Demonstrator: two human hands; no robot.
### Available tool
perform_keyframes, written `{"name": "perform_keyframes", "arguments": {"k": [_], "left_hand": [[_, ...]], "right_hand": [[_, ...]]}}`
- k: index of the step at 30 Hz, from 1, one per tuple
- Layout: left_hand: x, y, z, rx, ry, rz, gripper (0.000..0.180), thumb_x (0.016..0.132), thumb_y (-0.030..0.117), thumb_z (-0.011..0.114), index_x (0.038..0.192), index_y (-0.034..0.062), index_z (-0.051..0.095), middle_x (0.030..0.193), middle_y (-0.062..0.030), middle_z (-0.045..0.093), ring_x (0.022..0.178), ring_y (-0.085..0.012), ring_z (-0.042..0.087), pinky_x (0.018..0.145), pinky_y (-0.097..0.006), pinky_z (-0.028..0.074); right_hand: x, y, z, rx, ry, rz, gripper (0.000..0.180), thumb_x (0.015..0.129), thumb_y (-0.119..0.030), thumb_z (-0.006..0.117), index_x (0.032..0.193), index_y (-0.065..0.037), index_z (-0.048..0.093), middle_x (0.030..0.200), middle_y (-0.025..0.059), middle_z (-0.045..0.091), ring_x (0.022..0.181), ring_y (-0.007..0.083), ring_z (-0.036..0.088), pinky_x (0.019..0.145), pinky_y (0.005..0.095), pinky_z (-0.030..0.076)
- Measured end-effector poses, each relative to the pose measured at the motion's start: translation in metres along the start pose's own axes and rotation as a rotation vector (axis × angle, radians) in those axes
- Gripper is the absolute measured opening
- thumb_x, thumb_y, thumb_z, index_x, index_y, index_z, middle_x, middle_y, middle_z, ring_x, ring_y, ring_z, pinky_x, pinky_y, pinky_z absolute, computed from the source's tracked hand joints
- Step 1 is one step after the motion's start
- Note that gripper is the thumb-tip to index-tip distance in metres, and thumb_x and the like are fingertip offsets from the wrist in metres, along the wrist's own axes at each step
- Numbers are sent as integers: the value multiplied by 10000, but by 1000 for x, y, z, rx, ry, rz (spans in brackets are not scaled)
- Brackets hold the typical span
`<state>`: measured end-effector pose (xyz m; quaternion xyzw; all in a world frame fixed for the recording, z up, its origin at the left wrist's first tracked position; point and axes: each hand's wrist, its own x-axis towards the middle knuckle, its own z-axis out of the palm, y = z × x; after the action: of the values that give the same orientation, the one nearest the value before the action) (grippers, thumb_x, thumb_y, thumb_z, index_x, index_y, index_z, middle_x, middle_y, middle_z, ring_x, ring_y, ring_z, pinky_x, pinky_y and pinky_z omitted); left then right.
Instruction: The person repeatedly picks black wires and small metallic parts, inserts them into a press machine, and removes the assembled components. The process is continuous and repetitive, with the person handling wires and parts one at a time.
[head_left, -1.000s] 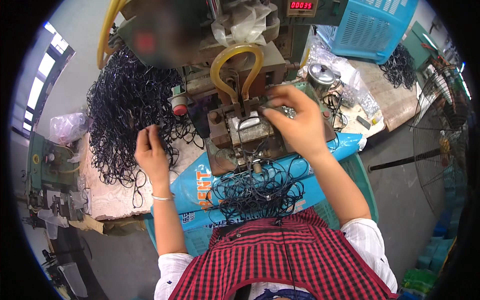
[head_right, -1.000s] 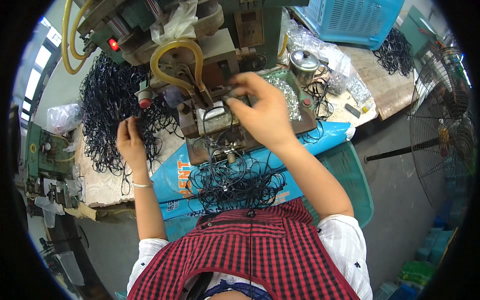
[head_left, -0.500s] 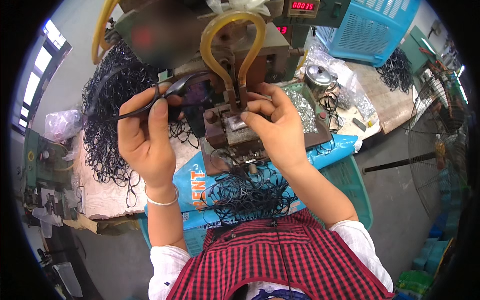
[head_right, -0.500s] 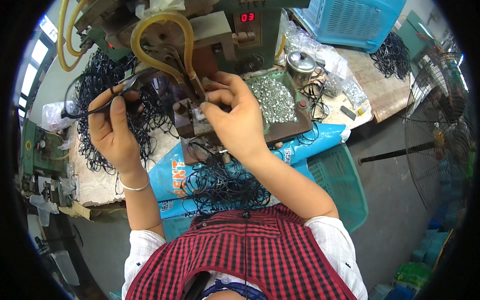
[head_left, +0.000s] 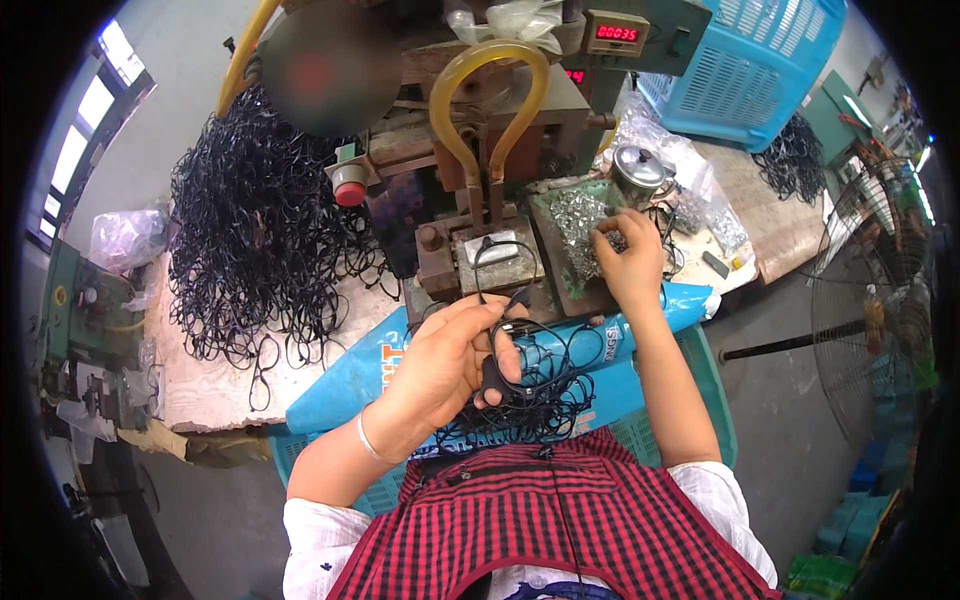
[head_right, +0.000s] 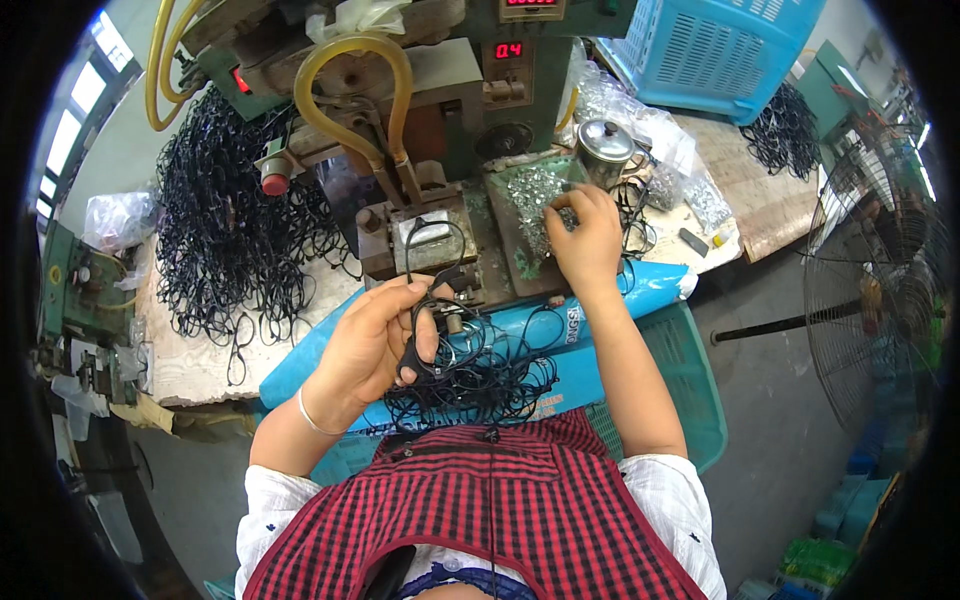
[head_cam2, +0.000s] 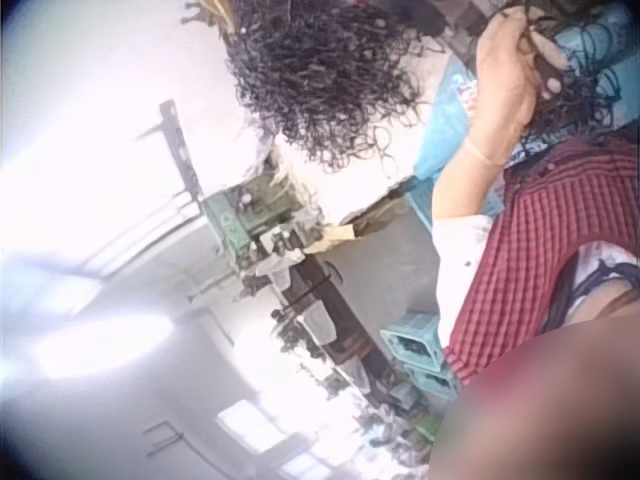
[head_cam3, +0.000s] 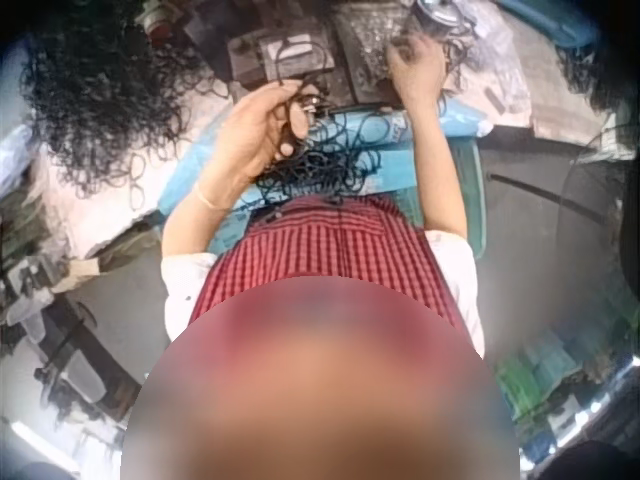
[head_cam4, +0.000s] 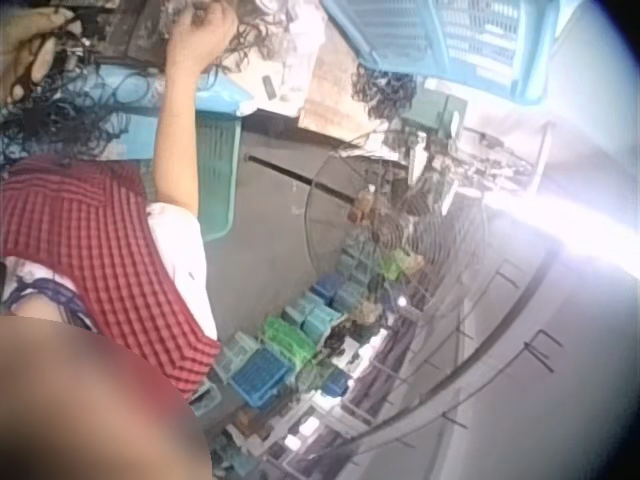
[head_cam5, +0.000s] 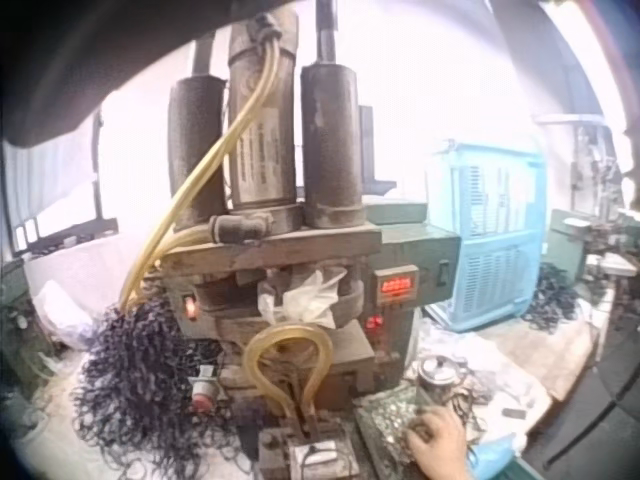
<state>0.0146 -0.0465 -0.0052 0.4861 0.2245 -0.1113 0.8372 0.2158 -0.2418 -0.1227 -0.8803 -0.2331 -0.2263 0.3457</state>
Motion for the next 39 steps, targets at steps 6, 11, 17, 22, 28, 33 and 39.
{"name": "perform_keyframes", "arguments": {"k": [6, 11, 17, 22, 28, 33, 39], "left_hand": [[6, -8, 2, 63, -17, -28, 412, 1034, 422, 517, 1235, 82, 632, 674, -31, 602, 649, -127, 568, 453, -268, 409], [6, -20, -24, -21, -178, 91, 282, 1084, 280, 522, 1188, 33, 612, 794, -86, 704, 619, -164, 657, 548, -287, 535], [-14, -10, -119, 411, 868, 994, 82, 954, 69, 718, 1031, 40, 718, 929, -15, 712, 845, -107, 632, 777, -250, 516], [-6, 42, -237, 1478, 1443, 969, 179, 879, 223, 771, 975, 74, 748, 963, -78, 714, 901, -291, 646, 788, -410, 522], [38, 41, -308, 1741, 1593, 861, 176, 905, 245, 713, 975, 85, 695, 925, -87, 670, 867, -324, 641, 746, -455, 511], [28, 44, -277, 1770, 1422, 1095, 126, 970, 184, 637, 1026, 85, 691, 909, -84, 686, 853, -304, 655, 714, -430, 503], [30, 43, -217, 1047, 1007, 1026, 219, 1072, 254, 571, 1123, 44, 603, 759, -50, 648, 660, -156, 615, 601, -343, 487]], "right_hand": [[-10, 16, 8, 34, 58, -24, 119, 862, -88, 716, 962, -22, 721, 984, 154, 725, 979, 358, 676, 884, 446, 526], [-3, -18, 3, -342, 76, -247, 178, 855, -142, 752, 977, -26, 694, 1153, 187, 688, 1125, 401, 631, 921, 473, 518], [-9, -6, 2, -218, 5, -194, 115, 840, -98, 740, 932, -35, 712, 1200, 200, 669, 1171, 420, 606, 950, 482, 510], [2, -12, 5, -48, 84, -156, 64, 890, -72, 697, 939, -47, 732, 914, 119, 732, 895, 335, 683, 802, 429, 537], [-8, -14, 3, 11, 124, -53, 65, 885, -79, 715, 947, -63, 725, 908, 137, 717, 857, 353, 670, 762, 446, 524], [-22, -14, -23, 193, 49, 156, 123, 856, -82, 760, 970, -33, 765, 953, 128, 738, 899, 297, 698, 821, 387, 538], [21, -93, -44, 676, -239, 159, 174, 864, -73, 743, 1024, -9, 770, 969, 97, 767, 915, 170, 716, 836, 312, 545]]}}
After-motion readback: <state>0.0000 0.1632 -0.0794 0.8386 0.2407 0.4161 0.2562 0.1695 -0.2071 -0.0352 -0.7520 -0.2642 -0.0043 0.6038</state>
